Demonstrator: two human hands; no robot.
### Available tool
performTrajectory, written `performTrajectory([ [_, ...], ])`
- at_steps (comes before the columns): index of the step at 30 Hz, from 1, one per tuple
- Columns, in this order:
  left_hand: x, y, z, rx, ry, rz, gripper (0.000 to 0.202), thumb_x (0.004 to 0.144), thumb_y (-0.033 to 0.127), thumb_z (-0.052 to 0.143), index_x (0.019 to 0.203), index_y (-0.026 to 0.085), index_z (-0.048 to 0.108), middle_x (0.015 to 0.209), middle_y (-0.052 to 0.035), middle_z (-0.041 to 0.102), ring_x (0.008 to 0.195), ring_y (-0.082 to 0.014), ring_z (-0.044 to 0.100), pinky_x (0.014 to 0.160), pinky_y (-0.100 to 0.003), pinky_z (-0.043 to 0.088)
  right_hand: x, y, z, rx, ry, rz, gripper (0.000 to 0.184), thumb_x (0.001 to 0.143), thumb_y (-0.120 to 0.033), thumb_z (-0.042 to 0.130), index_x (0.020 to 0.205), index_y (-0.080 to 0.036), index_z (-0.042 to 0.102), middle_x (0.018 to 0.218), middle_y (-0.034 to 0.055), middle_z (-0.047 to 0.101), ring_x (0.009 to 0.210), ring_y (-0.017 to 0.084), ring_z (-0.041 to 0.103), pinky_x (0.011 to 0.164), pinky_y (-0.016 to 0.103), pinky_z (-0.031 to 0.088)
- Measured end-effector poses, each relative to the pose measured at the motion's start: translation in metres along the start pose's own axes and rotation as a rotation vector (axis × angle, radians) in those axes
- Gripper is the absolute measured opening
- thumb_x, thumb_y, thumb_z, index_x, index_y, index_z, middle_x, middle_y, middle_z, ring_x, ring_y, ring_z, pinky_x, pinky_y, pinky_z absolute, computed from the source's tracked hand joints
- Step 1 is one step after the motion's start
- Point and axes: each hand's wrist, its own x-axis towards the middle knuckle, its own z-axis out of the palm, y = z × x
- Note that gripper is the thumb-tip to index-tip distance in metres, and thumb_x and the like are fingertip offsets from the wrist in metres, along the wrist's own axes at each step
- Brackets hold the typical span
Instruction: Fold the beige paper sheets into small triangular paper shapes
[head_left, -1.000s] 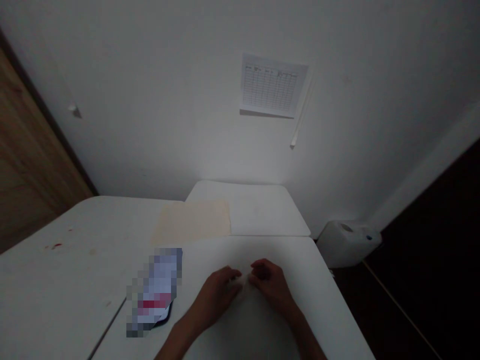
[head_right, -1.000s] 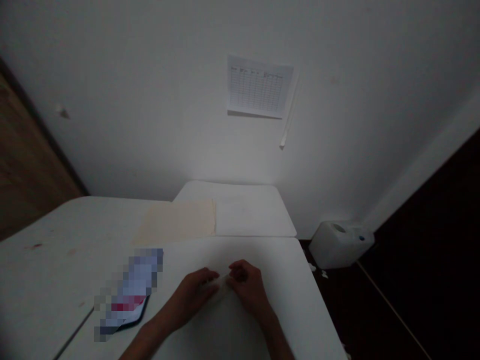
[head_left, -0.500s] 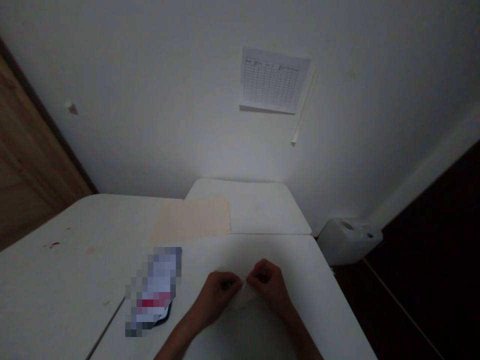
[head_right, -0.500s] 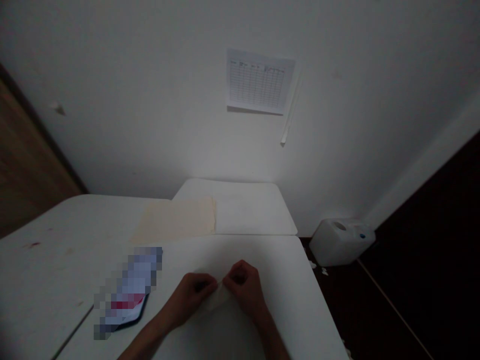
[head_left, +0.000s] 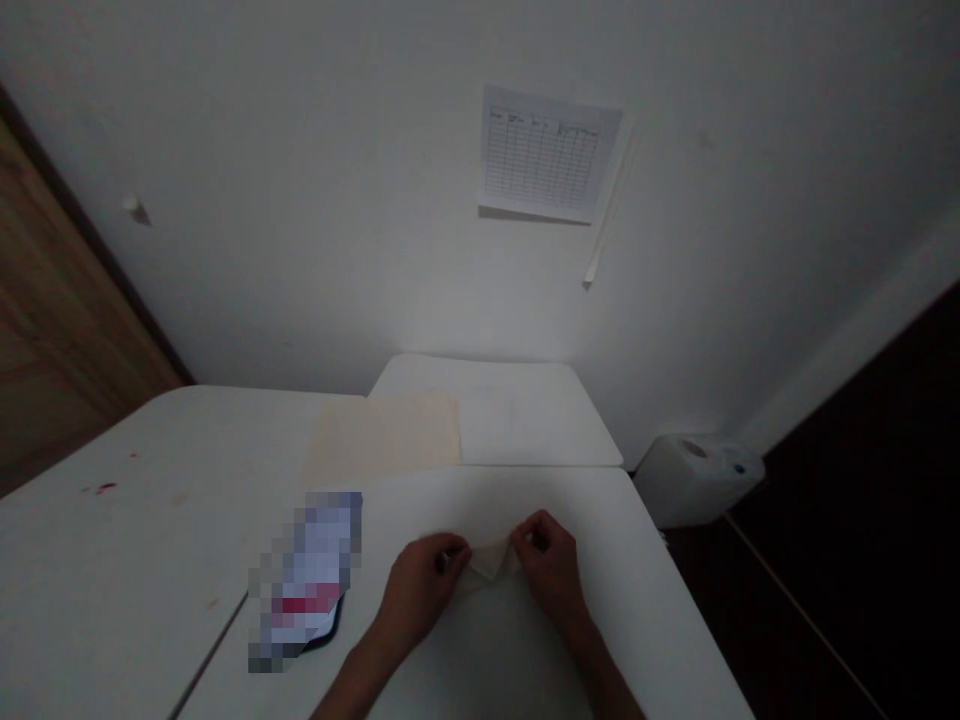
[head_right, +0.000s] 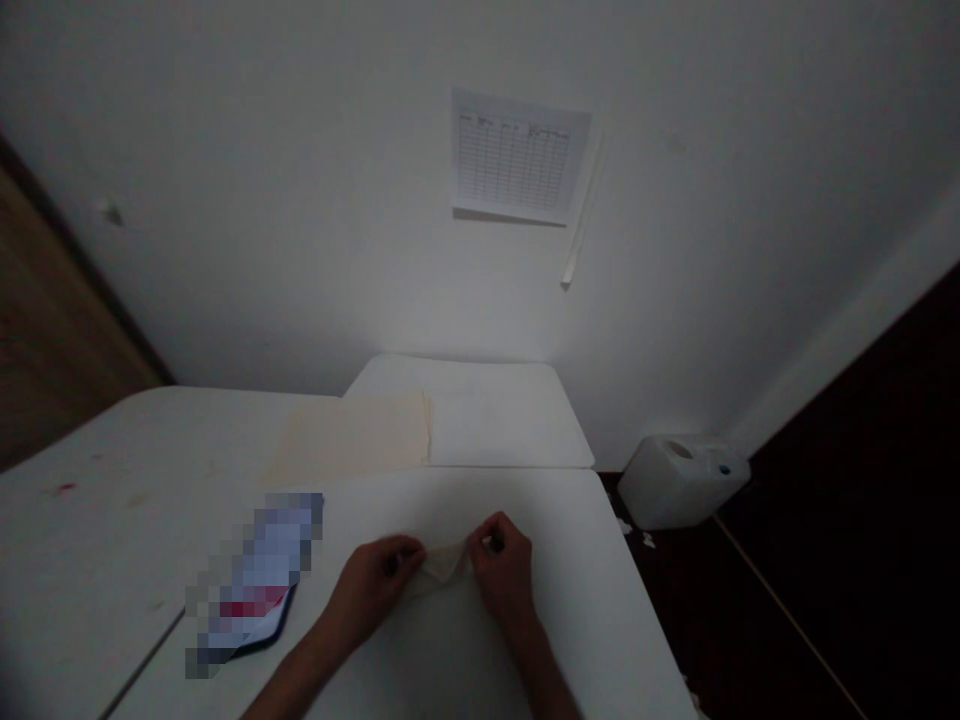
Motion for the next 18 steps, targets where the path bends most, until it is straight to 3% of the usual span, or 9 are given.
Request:
performTrajectory([
  [3,0.001,-0.003,0.002,0.076,0.067,0.057,0.021,0.086,0.031,0.052,0.084,0.021,0.071,0.082,-0.0033,0.069,0.074,-0.0187,0.062,0.070,-0.029,0.045,-0.001,0.000,-0.002,-0.194,-0.005,-0.079,0.008,0.077,-0.020,0.058,0.070,-0.019,0.055,0.064,-0.0027,0.053,0.059,0.014,0.047,0.057,0.024,0.037],
  [7,0.003,-0.007,0.006,0.151,0.131,0.166,0.019,0.086,0.025,0.054,0.079,0.021,0.070,0.081,-0.0048,0.064,0.083,-0.0202,0.059,0.077,-0.031,0.045,-0.003,-0.002,-0.001,-0.464,-0.038,-0.272,0.007,0.081,-0.013,0.057,0.079,-0.019,0.061,0.080,0.0031,0.060,0.079,0.019,0.054,0.076,0.031,0.042],
  [11,0.005,-0.009,0.009,0.197,0.140,0.201,0.020,0.087,0.023,0.053,0.076,0.020,0.070,0.081,-0.0048,0.061,0.085,-0.0207,0.056,0.077,-0.032,0.045,-0.007,-0.008,0.002,-0.573,-0.224,-0.481,0.014,0.088,-0.011,0.055,0.087,-0.021,0.064,0.090,0.0036,0.061,0.089,0.018,0.053,0.083,0.030,0.042],
  [14,0.005,-0.009,0.009,0.208,0.144,0.214,0.020,0.088,0.024,0.053,0.077,0.021,0.069,0.080,-0.0040,0.059,0.085,-0.0208,0.055,0.077,-0.033,0.045,-0.010,-0.010,0.004,-0.565,-0.341,-0.519,0.018,0.090,-0.011,0.055,0.096,-0.024,0.066,0.092,0.0022,0.061,0.088,0.017,0.053,0.082,0.027,0.043],
  [18,0.001,-0.009,0.010,0.269,0.201,0.238,0.019,0.088,0.020,0.052,0.077,0.021,0.068,0.083,-0.0046,0.058,0.086,-0.0212,0.054,0.077,-0.033,0.045,-0.011,-0.010,0.006,-0.619,-0.358,-0.503,0.022,0.090,-0.012,0.056,0.102,-0.026,0.067,0.095,0.0031,0.061,0.090,0.018,0.053,0.083,0.029,0.043],
])
